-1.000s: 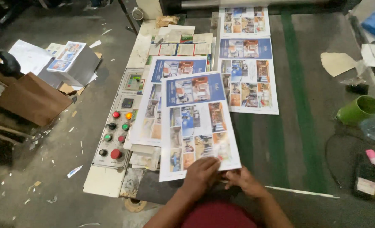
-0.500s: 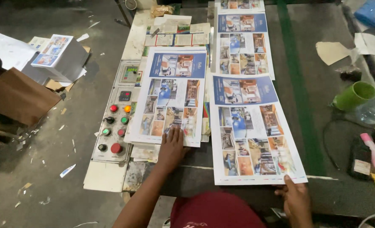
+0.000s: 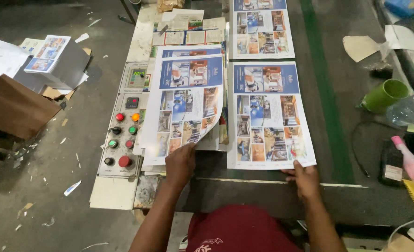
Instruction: Organizing printed sheets on a processing machine.
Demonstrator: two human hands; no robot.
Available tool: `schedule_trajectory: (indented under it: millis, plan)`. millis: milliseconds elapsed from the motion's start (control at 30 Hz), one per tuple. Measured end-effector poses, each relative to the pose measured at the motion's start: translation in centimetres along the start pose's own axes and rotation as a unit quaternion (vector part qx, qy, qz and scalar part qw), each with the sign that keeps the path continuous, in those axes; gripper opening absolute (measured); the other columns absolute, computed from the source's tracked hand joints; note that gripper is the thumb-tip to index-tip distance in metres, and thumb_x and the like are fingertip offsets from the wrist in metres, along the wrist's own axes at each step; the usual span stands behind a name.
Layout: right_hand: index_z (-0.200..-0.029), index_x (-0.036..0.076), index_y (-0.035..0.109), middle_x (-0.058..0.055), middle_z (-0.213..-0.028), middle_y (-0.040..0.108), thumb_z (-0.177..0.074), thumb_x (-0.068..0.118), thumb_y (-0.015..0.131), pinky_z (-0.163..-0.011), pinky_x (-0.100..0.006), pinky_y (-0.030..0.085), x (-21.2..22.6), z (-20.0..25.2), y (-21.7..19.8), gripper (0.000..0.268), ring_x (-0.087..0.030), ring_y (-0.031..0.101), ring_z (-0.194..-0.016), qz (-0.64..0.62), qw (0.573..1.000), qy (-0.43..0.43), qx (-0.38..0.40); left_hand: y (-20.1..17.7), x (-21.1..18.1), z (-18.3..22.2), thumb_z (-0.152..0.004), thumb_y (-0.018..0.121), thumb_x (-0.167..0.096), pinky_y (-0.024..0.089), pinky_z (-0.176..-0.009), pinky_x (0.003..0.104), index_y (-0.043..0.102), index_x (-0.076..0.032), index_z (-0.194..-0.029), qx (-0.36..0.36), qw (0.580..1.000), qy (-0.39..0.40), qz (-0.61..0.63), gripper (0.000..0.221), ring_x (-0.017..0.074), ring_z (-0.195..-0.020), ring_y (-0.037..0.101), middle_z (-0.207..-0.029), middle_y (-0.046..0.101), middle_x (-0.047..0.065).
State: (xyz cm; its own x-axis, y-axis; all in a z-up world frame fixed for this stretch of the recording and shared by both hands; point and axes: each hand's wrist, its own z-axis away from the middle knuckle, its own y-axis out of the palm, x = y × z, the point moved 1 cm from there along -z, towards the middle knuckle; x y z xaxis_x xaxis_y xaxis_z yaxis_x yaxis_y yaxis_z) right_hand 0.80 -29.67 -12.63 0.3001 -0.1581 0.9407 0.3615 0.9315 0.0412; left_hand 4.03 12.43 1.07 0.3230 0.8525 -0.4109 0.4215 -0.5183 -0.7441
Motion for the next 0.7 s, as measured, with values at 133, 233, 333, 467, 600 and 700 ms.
schedule_trajectory:
  millis: [133,233,333,467,600,700]
  plan:
    - [-0.137,-0.001,0.052,-0.014,-0.112,0.071,-0.106,0.020,0.058,-0.058,-0.035,0.053,1.2,-4.8,1.0,0.038,-0.025,0.073,-0.088,-0.034,0.998,0.030,0.034,0.0,-0.4,1.1,-0.092,0.067,-0.010,0.058,-0.071,0.045,0.070,-0.008,-0.109,-0.038,0.998,0.028,0.034,0.017,0.0336,-0.084,0.074,-0.095,0.076,0.015]
    - [-0.140,0.006,0.053,-0.017,-0.112,0.073,-0.105,0.027,0.055,-0.062,-0.034,0.056,3.5,-2.8,1.5,0.041,-0.024,0.072,-0.091,-0.011,0.997,0.062,0.052,-3.1,-3.4,1.2,-0.081,0.071,-0.005,0.059,-0.072,0.045,0.072,-0.006,-0.110,-0.036,0.998,-0.009,0.049,0.028,0.0353,-0.085,0.073,-0.093,0.075,0.016]
    - [-0.142,0.010,0.057,-0.015,-0.114,0.077,-0.100,0.032,0.052,-0.065,-0.036,0.059,2.9,-0.3,2.3,0.047,-0.025,0.075,-0.091,0.055,0.989,0.114,0.078,-3.4,-5.5,2.6,-0.084,0.076,-0.005,0.060,-0.077,0.042,0.072,-0.006,-0.110,-0.067,0.994,0.046,0.066,0.026,0.0338,-0.091,0.074,-0.103,0.076,0.017]
    - [-0.143,0.010,0.056,-0.014,-0.117,0.077,-0.095,0.029,0.061,-0.066,-0.034,0.059,1.4,3.6,5.9,0.053,-0.022,0.075,-0.091,0.075,0.958,0.080,0.264,-1.1,-9.8,4.1,-0.083,0.076,-0.004,0.060,-0.085,0.042,0.072,-0.003,-0.112,-0.008,0.986,0.096,0.134,0.029,0.0337,-0.100,0.074,-0.111,0.075,0.016]
    - [-0.132,0.000,0.059,-0.013,-0.105,0.074,-0.099,0.029,0.062,-0.067,-0.034,0.063,-3.3,4.2,6.6,0.044,-0.023,0.073,-0.082,0.021,0.934,0.083,0.346,1.1,-13.2,4.6,-0.084,0.077,-0.013,0.055,-0.094,0.044,0.070,-0.003,-0.111,0.080,0.971,0.164,0.156,0.030,0.0347,-0.112,0.070,-0.118,0.072,0.016]
    - [-0.122,-0.007,0.064,-0.016,-0.095,0.074,-0.102,0.027,0.063,-0.062,-0.035,0.060,-1.5,4.8,5.7,0.040,-0.024,0.071,-0.075,-0.040,0.962,0.122,0.239,1.6,-12.7,3.3,-0.084,0.077,-0.020,0.050,-0.099,0.048,0.070,-0.002,-0.109,0.129,0.962,0.183,0.154,0.032,0.0361,-0.118,0.066,-0.122,0.071,0.018]
